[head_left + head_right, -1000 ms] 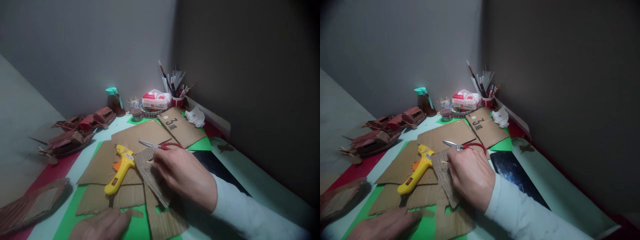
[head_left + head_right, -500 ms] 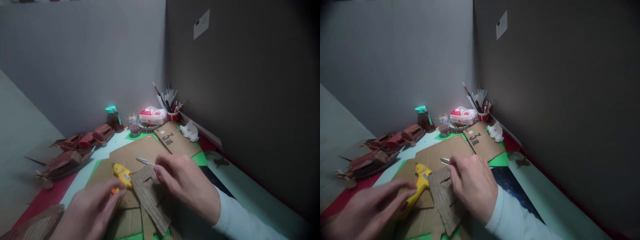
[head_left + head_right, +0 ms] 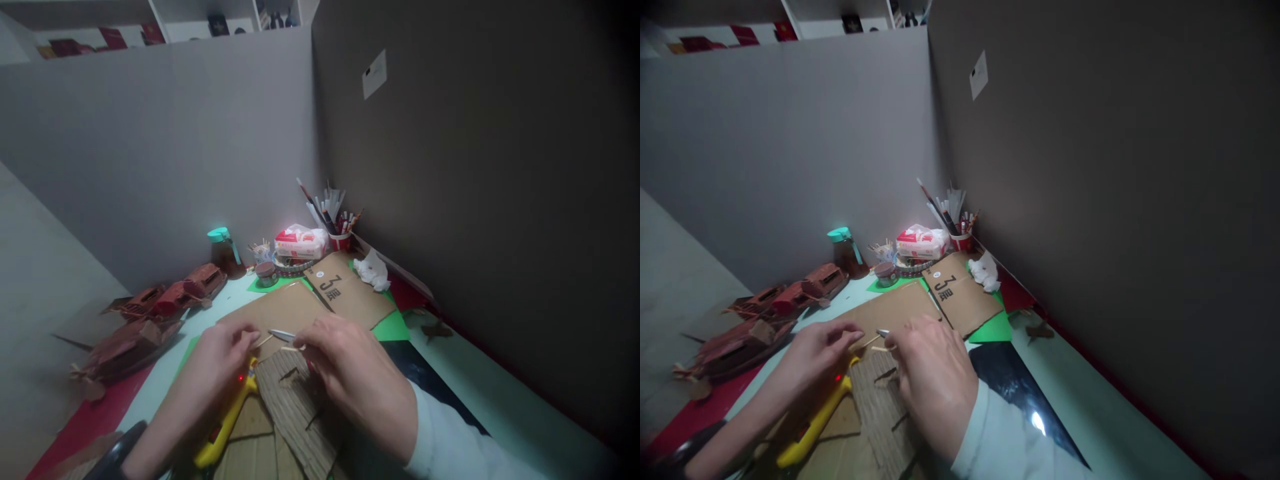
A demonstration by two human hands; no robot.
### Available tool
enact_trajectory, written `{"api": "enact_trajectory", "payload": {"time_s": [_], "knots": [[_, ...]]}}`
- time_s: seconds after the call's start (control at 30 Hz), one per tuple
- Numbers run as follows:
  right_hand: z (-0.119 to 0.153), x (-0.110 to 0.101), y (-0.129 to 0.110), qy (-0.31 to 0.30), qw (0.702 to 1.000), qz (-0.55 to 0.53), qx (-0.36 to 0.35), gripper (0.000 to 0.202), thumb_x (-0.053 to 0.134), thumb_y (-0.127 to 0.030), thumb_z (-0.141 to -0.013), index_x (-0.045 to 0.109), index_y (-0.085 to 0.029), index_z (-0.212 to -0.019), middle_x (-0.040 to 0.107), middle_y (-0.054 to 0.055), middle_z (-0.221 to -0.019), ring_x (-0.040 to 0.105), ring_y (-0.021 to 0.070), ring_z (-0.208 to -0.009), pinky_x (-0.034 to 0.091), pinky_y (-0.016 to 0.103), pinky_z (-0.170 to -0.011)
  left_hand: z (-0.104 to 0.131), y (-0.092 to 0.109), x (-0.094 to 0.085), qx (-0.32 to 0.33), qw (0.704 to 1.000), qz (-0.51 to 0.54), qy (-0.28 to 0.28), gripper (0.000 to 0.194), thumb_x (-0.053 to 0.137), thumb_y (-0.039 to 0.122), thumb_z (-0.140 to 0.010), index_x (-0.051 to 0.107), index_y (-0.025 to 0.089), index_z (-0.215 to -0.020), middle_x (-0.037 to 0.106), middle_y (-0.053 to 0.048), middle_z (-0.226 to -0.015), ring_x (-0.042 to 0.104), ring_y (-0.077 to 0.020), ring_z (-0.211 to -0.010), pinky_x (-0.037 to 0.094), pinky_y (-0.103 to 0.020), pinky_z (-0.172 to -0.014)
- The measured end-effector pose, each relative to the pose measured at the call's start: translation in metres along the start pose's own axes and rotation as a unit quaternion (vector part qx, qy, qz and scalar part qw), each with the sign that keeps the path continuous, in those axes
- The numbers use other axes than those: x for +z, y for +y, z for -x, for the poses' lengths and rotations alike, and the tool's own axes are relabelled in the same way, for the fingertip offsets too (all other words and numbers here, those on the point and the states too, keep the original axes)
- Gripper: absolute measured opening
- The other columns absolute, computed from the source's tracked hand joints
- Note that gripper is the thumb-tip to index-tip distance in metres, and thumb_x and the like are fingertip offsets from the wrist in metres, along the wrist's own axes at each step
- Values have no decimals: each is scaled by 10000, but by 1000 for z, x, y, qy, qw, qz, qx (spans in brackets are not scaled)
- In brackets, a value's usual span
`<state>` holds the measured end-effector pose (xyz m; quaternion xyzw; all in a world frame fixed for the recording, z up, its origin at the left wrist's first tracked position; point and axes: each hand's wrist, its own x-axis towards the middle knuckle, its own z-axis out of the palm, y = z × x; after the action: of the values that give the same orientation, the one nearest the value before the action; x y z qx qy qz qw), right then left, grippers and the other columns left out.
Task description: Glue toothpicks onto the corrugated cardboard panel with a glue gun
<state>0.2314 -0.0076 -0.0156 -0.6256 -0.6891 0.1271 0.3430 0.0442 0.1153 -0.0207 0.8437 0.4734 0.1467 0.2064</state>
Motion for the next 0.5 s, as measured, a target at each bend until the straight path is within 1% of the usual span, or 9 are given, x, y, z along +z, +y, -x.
{"api": "enact_trajectory", "payload": {"time_s": [0.07, 0.1, 0.17, 0.2, 0.23, 0.33, 0.37, 0.43, 0.5], "knots": [[1, 1, -2, 1, 1000, -26, -11, 187, 581, -44, -851, 690, -188, -898, 664, 35, -852, 593, 183, -825, 409, 288, -714, 13, 5, -5, 14, 999, 47, -9, 298, 494, 434, -915, 643, 193, -825, 605, 27, -715, 566, -176, -685, 415, -321, -636], [2, 2, -3, 1, 999, -36, -17, 178, 584, -49, -852, 686, -191, -890, 666, 28, -847, 594, 178, -816, 414, 286, -715, 20, 8, -7, 16, 997, 69, -19, 304, 495, 458, -902, 650, 203, -843, 572, 39, -682, 529, -171, -659, 382, -302, -606], [5, 5, -6, -2, 998, -52, -34, 160, 589, -61, -854, 680, -193, -856, 661, 19, -822, 587, 176, -792, 416, 290, -703, 33, 14, -8, 11, 993, 114, -38, 311, 535, 506, -851, 658, 221, -876, 441, 72, -589, 417, -155, -573, 308, -280, -535], [7, 7, -8, -4, 997, -58, -43, 154, 591, -63, -852, 678, -190, -855, 657, 21, -816, 583, 179, -790, 416, 296, -704, 40, 17, -8, 9, 990, 135, -48, 316, 552, 520, -831, 662, 226, -870, 406, 77, -575, 388, -153, -560, 290, -278, -523], [9, 9, -10, -6, 997, -63, -54, 146, 593, -65, -850, 677, -184, -856, 653, 25, -812, 578, 184, -790, 416, 303, -706, 46, 19, -7, 7, 986, 157, -59, 317, 556, 526, -824, 665, 229, -847, 412, 73, -577, 395, -156, -567, 297, -278, -529], [12, 14, -15, -11, 992, -79, -93, 146, 591, -42, -832, 671, -162, -855, 651, 36, -812, 568, 191, -805, 413, 318, -729, 62, 23, -5, 7, 972, 217, -86, 325, 518, 505, -862, 663, 229, -767, 593, 18, -725, 526, -194, -724, 380, -288, -661], [13, 15, -16, -11, 991, -86, -104, 147, 594, -38, -826, 671, -159, -858, 656, 37, -819, 569, 190, -810, 413, 318, -735, 67, 23, -5, 0, 968, 236, -89, 323, 513, 493, -873, 653, 228, -750, 615, 8, -767, 539, -201, -767, 388, -290, -698], [13, 15, -18, -4, 987, -105, -119, 135, 602, -45, -828, 670, -159, -856, 670, 31, -828, 577, 178, -802, 417, 308, -743, 77, 22, -4, -28, 958, 274, -79, 313, 537, 484, -870, 635, 222, -730, 585, 14, -750, 513, -189, -760, 381, -275, -694], [12, 12, -19, 13, 984, -125, -123, 126, 599, -52, -842, 667, -157, -862, 680, 22, -833, 585, 157, -788, 427, 284, -742, 86, 18, -3, -68, 939, 331, -66, 329, 566, 492, -855, 621, 209, -698, 525, 22, -703, 457, -163, -705, 360, -253, -633]]}}
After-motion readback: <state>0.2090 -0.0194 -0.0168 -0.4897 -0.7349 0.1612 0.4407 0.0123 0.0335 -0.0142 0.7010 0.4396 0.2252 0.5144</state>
